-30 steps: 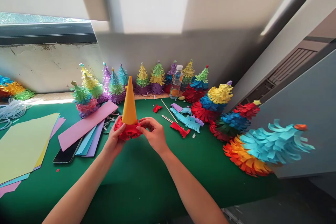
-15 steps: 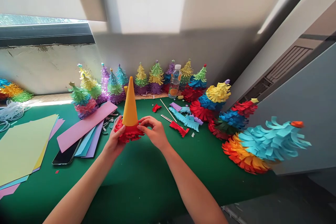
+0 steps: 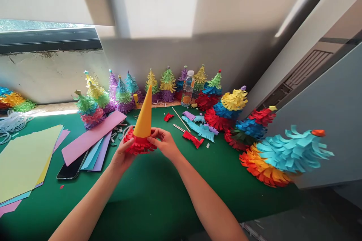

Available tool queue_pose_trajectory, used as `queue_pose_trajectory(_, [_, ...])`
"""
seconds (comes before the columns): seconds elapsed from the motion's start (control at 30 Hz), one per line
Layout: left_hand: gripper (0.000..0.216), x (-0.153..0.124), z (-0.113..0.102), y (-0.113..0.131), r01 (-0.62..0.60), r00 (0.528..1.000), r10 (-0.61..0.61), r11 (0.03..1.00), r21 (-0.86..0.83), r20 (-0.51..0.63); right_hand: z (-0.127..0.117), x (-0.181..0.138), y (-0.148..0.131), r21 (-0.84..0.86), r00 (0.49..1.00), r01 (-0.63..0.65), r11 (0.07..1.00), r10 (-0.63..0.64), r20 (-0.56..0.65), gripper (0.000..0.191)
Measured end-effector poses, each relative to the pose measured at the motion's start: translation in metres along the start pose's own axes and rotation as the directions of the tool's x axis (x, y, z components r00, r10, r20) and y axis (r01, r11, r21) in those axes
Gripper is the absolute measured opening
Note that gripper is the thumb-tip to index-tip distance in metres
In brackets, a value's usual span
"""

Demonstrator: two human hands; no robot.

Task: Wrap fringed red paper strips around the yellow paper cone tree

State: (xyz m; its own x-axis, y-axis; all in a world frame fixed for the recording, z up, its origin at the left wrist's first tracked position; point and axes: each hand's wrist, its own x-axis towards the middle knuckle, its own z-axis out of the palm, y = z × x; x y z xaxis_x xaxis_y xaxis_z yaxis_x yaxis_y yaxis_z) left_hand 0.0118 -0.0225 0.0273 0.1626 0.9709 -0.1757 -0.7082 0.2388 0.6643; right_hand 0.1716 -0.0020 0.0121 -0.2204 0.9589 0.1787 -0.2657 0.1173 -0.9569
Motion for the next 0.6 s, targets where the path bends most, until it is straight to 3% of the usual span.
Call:
queue_pose_trajectory(0.2, [0.093,0.0039,-0.0026,-0.0026,-0.036,0.996,0.039,0.999,0.035,-0.085,0.0031,-0.0015,0.0022,-0.018,1.0,0.021,1.0,-0.021,-0.017,0.027])
queue_pose_trajectory(0.6, [0.086,0.0051,-0.0029,-0.0035,-0.087,0.993,0.088,0.996,0.017,-0.076,0.0047,-0.003,-0.0012,-0.028,0.999,0.05,0.998,-0.05,-0.021,0.027])
